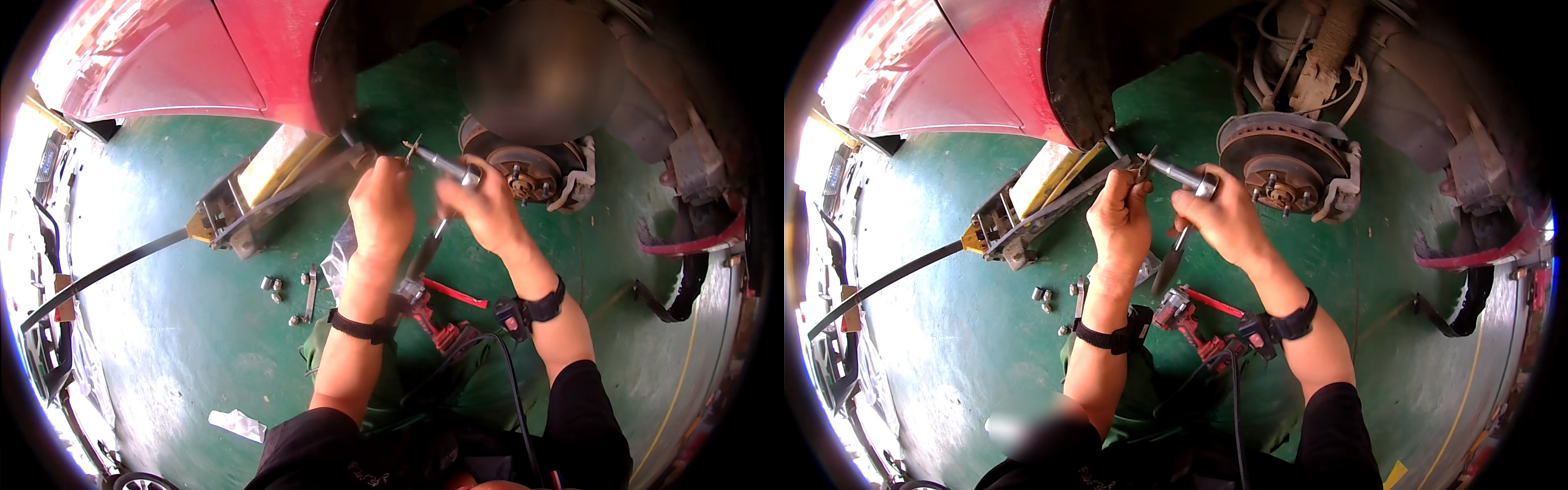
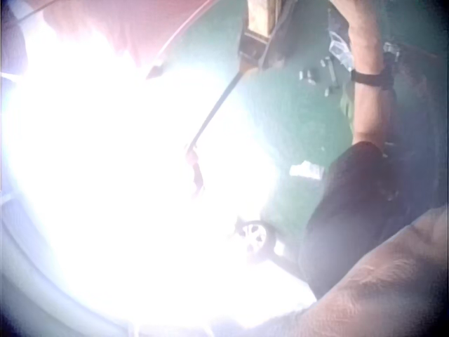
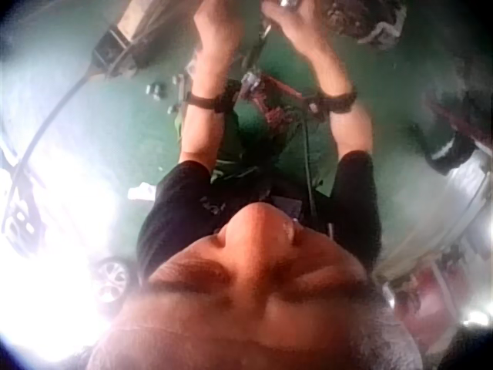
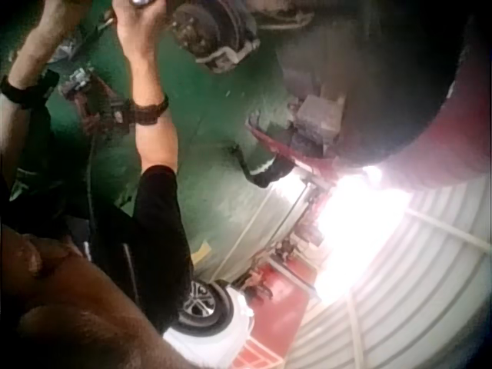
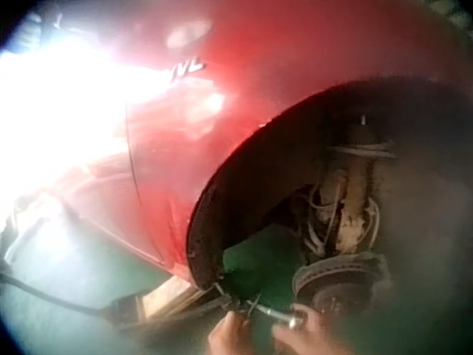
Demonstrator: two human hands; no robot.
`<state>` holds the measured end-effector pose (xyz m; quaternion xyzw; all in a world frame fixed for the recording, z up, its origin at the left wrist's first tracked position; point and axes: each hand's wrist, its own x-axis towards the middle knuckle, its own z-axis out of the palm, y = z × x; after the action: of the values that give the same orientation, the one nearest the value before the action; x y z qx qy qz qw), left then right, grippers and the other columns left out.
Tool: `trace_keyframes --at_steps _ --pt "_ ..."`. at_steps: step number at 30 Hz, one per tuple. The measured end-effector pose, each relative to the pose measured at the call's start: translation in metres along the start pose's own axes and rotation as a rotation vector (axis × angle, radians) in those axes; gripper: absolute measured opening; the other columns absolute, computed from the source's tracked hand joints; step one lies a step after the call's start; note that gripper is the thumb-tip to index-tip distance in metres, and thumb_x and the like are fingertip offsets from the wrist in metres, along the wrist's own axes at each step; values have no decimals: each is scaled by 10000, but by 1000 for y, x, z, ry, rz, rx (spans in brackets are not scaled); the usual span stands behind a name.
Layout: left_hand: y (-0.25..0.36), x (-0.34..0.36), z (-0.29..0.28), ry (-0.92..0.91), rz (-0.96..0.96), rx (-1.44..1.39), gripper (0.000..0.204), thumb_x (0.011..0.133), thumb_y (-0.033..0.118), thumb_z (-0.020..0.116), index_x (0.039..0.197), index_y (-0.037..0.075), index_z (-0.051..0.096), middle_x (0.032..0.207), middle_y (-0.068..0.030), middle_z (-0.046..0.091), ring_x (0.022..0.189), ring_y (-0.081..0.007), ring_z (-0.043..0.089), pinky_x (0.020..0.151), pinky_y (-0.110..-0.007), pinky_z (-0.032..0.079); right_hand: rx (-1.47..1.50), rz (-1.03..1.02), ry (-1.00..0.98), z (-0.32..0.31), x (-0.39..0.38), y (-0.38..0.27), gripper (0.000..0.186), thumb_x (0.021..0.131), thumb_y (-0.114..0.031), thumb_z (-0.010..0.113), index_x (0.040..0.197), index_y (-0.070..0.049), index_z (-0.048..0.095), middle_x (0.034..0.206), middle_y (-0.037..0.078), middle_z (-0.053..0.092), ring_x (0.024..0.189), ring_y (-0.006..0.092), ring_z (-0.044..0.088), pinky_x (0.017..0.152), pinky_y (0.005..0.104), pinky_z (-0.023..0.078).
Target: The person removes and replaces screws from the wheel well area of a car using a socket wrench and by hand, handling a plastic fender liner component.
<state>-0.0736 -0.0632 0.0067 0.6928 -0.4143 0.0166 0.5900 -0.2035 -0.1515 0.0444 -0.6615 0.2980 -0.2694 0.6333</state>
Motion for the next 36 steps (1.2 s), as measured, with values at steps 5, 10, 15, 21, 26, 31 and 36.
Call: trace_keyframes --at_steps 5,10,15,21,26,31,36 --pt "3 1 -3 12 -13 -9 91 852 20 637 930 44 598 804 -192 632 761 -404 622 654 -461 491 -301 -180 114 7 2 -3 204 864 -98 682 990 -2 554 672 11 588 580 100 578 546 280 482" --pt "0 2 -1 77 0 -38 96 843 9 646 917 42 594 803 -193 630 760 -405 620 664 -457 495 -481 -299 150 17 -7 -6 191 869 -99 701 956 -21 550 677 64 581 582 106 589 553 295 484" --pt "4 1 -6 20 18 10 75 848 7 637 904 35 594 789 -183 624 750 -395 616 660 -457 490 242 -18 -69 4 7 -2 140 902 -112 691 928 -35 577 698 15 560 570 111 527 536 284 454" --pt "5 0 -7 55 91 17 90 890 -65 606 915 15 574 784 -126 641 671 -227 617 641 -293 505 324 -37 -77 4 5 -9 268 957 -262 674 867 -24 590 651 -2 509 565 83 481 557 259 427" --pt "11 0 -5 33 37 -1 73 867 -20 638 905 20 591 783 -153 637 698 -295 621 636 -362 498 -251 -354 155 12 -1 -7 234 958 -224 669 869 -19 600 641 -21 560 544 72 510 492 237 395" --pt "16 0 -5 30 -60 -81 70 848 28 662 890 22 606 777 -192 626 722 -389 619 641 -432 493 -307 -511 193 10 0 -6 169 925 -134 708 902 -15 591 674 -20 588 563 42 509 495 230 405" --pt "11 1 -6 49 36 -19 103 888 -22 653 879 23 561 771 -99 667 647 -176 627 612 -279 503 -40 -400 150 17 -3 -8 141 934 -128 694 941 -37 587 702 -39 548 603 13 437 534 187 352"
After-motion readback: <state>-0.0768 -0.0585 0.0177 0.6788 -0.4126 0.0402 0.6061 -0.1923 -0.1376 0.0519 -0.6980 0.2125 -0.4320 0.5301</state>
